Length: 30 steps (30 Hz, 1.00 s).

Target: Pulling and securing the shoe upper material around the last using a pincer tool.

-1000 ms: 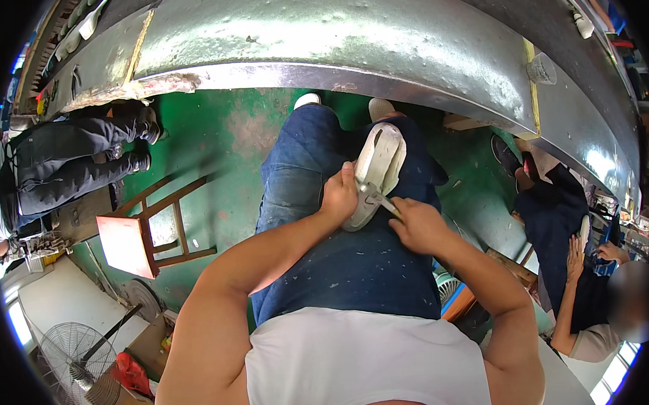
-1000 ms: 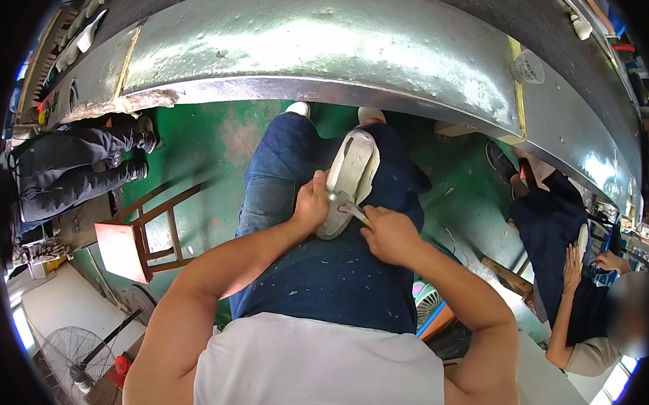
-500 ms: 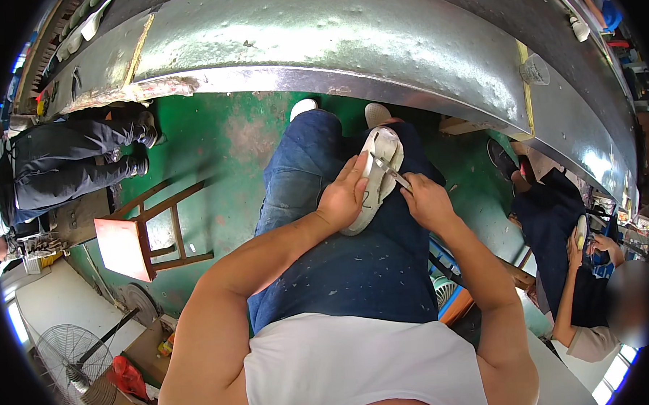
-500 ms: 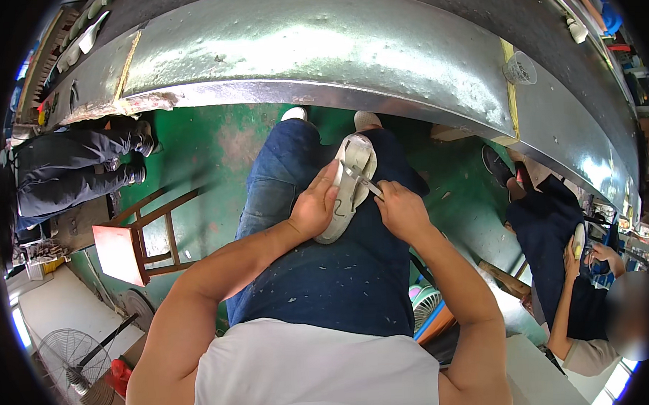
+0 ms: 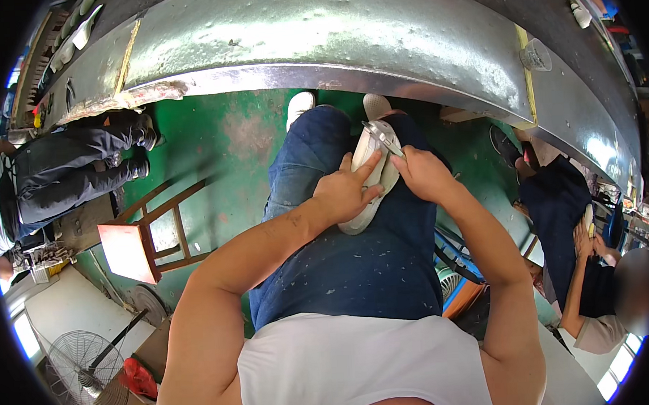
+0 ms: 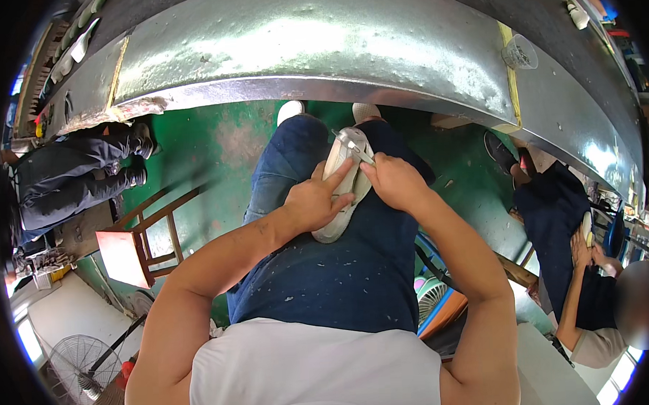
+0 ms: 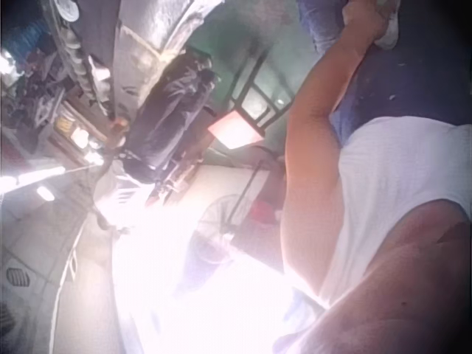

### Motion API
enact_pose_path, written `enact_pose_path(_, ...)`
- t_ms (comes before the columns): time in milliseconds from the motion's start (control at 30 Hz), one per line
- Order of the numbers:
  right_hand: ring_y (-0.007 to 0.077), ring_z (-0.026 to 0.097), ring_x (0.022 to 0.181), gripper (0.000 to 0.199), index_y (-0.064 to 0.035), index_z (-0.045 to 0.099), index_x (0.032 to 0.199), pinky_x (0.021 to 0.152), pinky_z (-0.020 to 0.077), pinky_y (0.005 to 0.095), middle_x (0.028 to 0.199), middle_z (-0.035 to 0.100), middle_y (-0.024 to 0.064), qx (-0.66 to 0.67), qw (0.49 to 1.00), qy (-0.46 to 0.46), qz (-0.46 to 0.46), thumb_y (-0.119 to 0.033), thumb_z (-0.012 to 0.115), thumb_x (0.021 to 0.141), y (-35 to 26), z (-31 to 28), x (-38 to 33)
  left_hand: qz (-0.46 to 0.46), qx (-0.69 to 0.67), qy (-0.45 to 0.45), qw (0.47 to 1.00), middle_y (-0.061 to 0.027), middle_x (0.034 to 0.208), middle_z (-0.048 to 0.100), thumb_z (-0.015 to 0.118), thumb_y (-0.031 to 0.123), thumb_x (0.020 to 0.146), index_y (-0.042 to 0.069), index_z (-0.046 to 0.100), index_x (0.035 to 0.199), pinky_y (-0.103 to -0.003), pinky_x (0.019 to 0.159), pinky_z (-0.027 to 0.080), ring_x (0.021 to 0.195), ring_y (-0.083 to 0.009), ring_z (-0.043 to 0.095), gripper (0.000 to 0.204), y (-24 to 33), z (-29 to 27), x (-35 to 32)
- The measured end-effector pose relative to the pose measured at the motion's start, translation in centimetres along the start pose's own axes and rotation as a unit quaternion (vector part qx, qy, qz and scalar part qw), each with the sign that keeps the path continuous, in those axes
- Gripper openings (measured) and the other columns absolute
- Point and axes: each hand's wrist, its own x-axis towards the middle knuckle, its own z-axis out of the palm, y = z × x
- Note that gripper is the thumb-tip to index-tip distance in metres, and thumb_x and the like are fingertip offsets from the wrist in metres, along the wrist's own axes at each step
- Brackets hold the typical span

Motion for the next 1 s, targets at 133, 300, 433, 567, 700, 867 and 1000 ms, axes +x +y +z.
enact_pose_path(133, 0.0473, 0.063, 0.086, 0.047, 0.0048, 0.056, 0.093, 0.077, 0.0490, 0.0539, 0.087, 0.065, 0.0300, 0.015, 0.999, -0.035, 0.017, -0.039, 0.044, 0.103, 0.0, 0.4, -0.6, -0.012, 0.008, -0.045, 0.999, -0.0319, 0.150, 0.034, 0.050, 0.039, 0.100, 0.023, 0.018, 0.158, -0.046, 0.099, 0.049, 0.117, -0.0470, 0.057, 0.069, 0.4, -0.6, -1.1)
enact_pose_path(300, 0.0477, 0.063, 0.087, 0.043, 0.0043, 0.056, 0.096, 0.076, 0.0480, 0.0544, 0.087, 0.065, 0.0288, 0.103, 0.989, -0.073, 0.073, -0.037, 0.045, 0.102, -0.7, -0.9, -2.0, -0.050, -0.350, 0.061, 0.933, -0.0365, 0.133, 0.052, 0.049, 0.034, 0.102, 0.003, 0.014, 0.156, -0.038, 0.108, 0.040, 0.128, -0.0424, 0.053, 0.072, -4.6, 6.3, -2.2)
enact_pose_path(433, 0.0475, 0.063, 0.087, 0.041, 0.0021, 0.058, 0.103, 0.075, 0.0483, 0.0529, 0.089, 0.065, 0.0280, 0.066, 0.996, -0.053, 0.017, -0.038, 0.050, 0.100, -0.7, 2.3, -4.4, -0.013, -0.470, 0.032, 0.882, -0.0346, 0.134, 0.052, 0.059, 0.033, 0.096, -0.001, 0.019, 0.154, -0.039, 0.108, 0.040, 0.128, -0.0406, 0.053, 0.078, -4.9, 6.4, -1.9)
enact_pose_path(567, 0.0434, 0.065, 0.088, 0.038, 0.0015, 0.058, 0.110, 0.077, 0.0502, 0.0477, 0.093, 0.066, 0.0245, 0.129, 0.984, -0.106, 0.055, -0.035, 0.055, 0.098, -1.0, 1.7, -5.4, -0.050, -0.269, 0.026, 0.962, -0.0296, 0.130, 0.058, 0.074, 0.032, 0.083, -0.001, 0.028, 0.150, -0.039, 0.104, 0.045, 0.122, -0.0390, 0.059, 0.088, -3.0, 2.3, -2.6)
enact_pose_path(700, 0.0346, 0.065, 0.090, 0.037, 0.0018, 0.057, 0.119, 0.081, 0.0504, 0.0403, 0.097, 0.065, 0.0183, 0.248, 0.968, -0.038, 0.027, -0.027, 0.060, 0.096, -0.9, 2.6, -8.5, 0.035, -0.198, -0.010, 0.979, -0.0248, 0.131, 0.059, 0.076, 0.017, 0.080, 0.001, 0.038, 0.148, -0.037, 0.103, 0.046, 0.119, -0.0357, 0.061, 0.079, -4.5, -5.9, -3.8)
enact_pose_path(867, 0.0333, 0.064, 0.090, 0.037, 0.0015, 0.054, 0.126, 0.083, 0.0502, 0.0397, 0.099, 0.065, 0.0179, 0.281, 0.959, 0.027, -0.018, -0.024, 0.054, 0.100, -4.5, 2.2, -6.6, 0.016, -0.256, -0.029, 0.966, -0.0176, 0.126, 0.065, 0.076, 0.014, 0.082, 0.003, 0.047, 0.143, -0.036, 0.101, 0.048, 0.115, -0.0267, 0.064, 0.068, -9.4, -5.5, -3.7)
enact_pose_path(1000, 0.0356, 0.064, 0.087, 0.035, 0.0026, 0.054, 0.123, 0.081, 0.0502, 0.0393, 0.098, 0.063, 0.0189, 0.339, 0.937, 0.064, -0.051, -0.025, 0.050, 0.102, -5.9, 4.6, -4.1, 0.017, -0.256, -0.028, 0.966, -0.0156, 0.123, 0.066, 0.075, 0.011, 0.083, 0.004, 0.048, 0.143, -0.036, 0.100, 0.048, 0.113, -0.0250, 0.064, 0.066, -9.1, -5.4, -3.6)
